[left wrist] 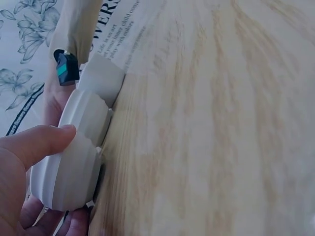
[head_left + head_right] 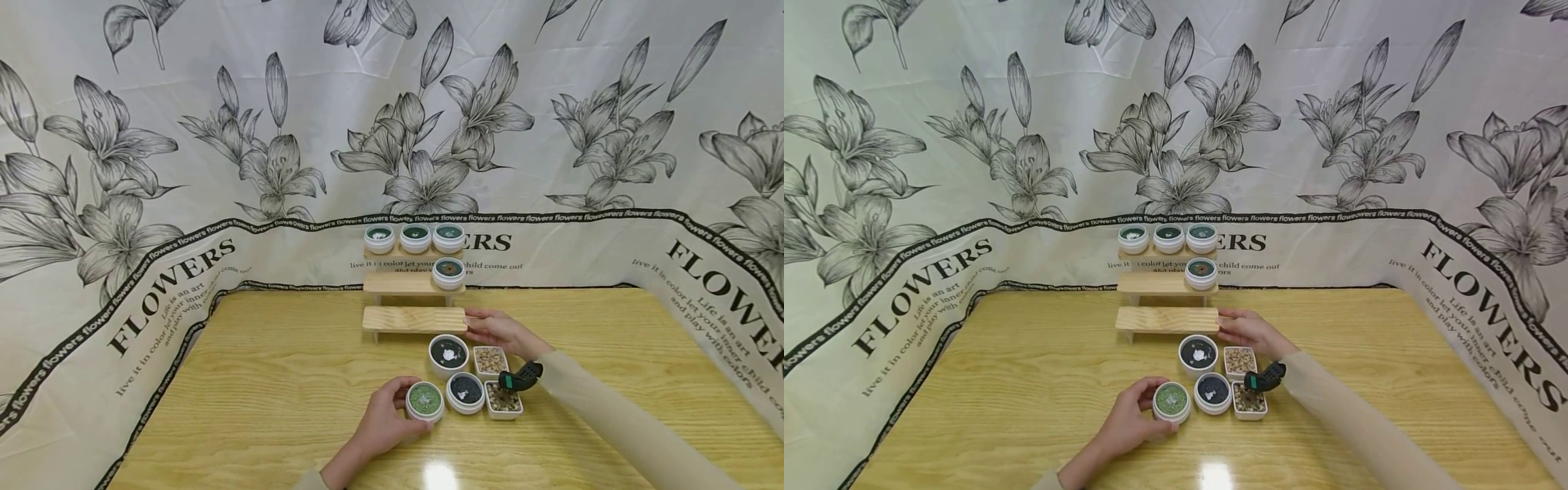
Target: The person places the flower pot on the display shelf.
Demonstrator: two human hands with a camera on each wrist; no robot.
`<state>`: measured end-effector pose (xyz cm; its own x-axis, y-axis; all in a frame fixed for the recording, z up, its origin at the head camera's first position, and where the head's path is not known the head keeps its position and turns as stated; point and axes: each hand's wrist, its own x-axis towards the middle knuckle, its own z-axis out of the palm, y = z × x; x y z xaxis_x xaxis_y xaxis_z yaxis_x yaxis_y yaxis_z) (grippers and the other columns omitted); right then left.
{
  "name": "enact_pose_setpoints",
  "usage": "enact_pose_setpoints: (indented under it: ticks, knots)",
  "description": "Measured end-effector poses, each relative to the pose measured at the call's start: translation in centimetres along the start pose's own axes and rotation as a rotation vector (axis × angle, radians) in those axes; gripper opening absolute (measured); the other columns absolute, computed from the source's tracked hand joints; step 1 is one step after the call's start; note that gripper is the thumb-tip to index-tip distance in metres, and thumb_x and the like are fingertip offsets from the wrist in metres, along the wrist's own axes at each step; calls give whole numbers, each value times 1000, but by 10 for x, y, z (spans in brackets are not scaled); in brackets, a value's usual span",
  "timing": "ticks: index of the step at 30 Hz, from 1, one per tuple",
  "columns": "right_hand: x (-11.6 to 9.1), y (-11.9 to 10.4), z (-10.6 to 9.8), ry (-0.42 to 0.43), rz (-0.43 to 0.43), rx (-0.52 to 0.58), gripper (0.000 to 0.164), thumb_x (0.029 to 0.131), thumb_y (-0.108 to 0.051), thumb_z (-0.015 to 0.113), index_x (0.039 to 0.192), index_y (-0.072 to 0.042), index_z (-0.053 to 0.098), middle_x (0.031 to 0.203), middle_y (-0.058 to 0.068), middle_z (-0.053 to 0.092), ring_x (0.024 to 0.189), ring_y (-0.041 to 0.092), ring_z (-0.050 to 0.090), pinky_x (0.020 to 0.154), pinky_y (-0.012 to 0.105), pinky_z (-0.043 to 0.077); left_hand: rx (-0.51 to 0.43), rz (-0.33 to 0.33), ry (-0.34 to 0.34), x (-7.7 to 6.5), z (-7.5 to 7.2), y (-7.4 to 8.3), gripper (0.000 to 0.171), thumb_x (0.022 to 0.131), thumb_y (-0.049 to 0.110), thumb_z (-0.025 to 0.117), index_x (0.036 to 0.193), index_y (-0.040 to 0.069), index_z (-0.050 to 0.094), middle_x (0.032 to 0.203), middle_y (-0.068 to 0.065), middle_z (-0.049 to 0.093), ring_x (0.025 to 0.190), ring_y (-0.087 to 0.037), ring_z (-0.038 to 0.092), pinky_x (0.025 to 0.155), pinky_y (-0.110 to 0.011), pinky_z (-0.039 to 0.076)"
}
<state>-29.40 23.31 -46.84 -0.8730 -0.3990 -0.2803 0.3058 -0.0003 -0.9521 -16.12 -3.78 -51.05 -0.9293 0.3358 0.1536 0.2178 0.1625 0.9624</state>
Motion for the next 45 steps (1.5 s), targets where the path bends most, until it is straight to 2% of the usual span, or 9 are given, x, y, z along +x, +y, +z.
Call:
enact_pose_setpoints:
  ticks: [5, 13, 22, 27, 33, 40, 45]
  knots:
    - [0, 2, 0, -4, -6, -23, 63, 100, -8, 45, 148, 13, 9, 109, 1, 59, 90, 1, 64, 87, 17, 54, -14, -45, 42, 1, 0, 1, 66, 63, 5, 85, 121, -4, 57, 110, -15, 65, 93, -9, 63, 83, -15, 52]
    - [1, 2, -3, -9, -12, -43, 63, 101, -8, 45, 148, 14, 9, 113, 1, 60, 91, 1, 63, 89, 19, 54, -74, -58, 78, 9, -6, 13, 65, 65, 1, 83, 123, -6, 55, 114, -18, 64, 100, -22, 65, 83, -17, 53]
    - [2, 1, -1, 23, 12, -15, 64, 99, -10, 48, 148, 13, 13, 103, -2, 61, 87, 1, 64, 85, 17, 54, 6, -36, 99, 18, -11, 24, 66, 65, 7, 85, 123, -5, 56, 114, -16, 63, 104, -23, 61, 89, -23, 53]
    - [2, 1, -2, 18, 7, -25, 63, 100, -9, 47, 148, 13, 12, 107, 0, 59, 88, 1, 63, 86, 17, 54, 28, -12, 90, 25, -12, 26, 66, 65, 9, 86, 123, -3, 57, 114, -15, 63, 103, -22, 60, 88, -23, 53]
    - [3, 1, -2, 46, 26, -24, 63, 100, -11, 49, 148, 11, 15, 103, -2, 61, 88, 1, 64, 85, 18, 55, 59, 22, 103, 35, -14, 32, 65, 65, 10, 87, 122, -1, 58, 115, -16, 63, 105, -26, 61, 88, -26, 54]
    - [2, 1, -2, 37, 23, -27, 63, 100, -10, 48, 149, 11, 13, 118, 7, 58, 89, 1, 63, 87, 19, 54, 90, 39, 91, 47, -13, 41, 65, 66, 11, 86, 123, -2, 57, 116, -15, 63, 107, -29, 60, 88, -30, 55]
    - [0, 0, -2, 20, 16, -20, 63, 100, -9, 46, 149, 11, 12, 112, 2, 60, 90, 1, 64, 88, 19, 54, 113, 53, 86, 56, -13, 47, 64, 69, 10, 84, 125, -2, 56, 117, -14, 63, 107, -25, 60, 90, -30, 54]
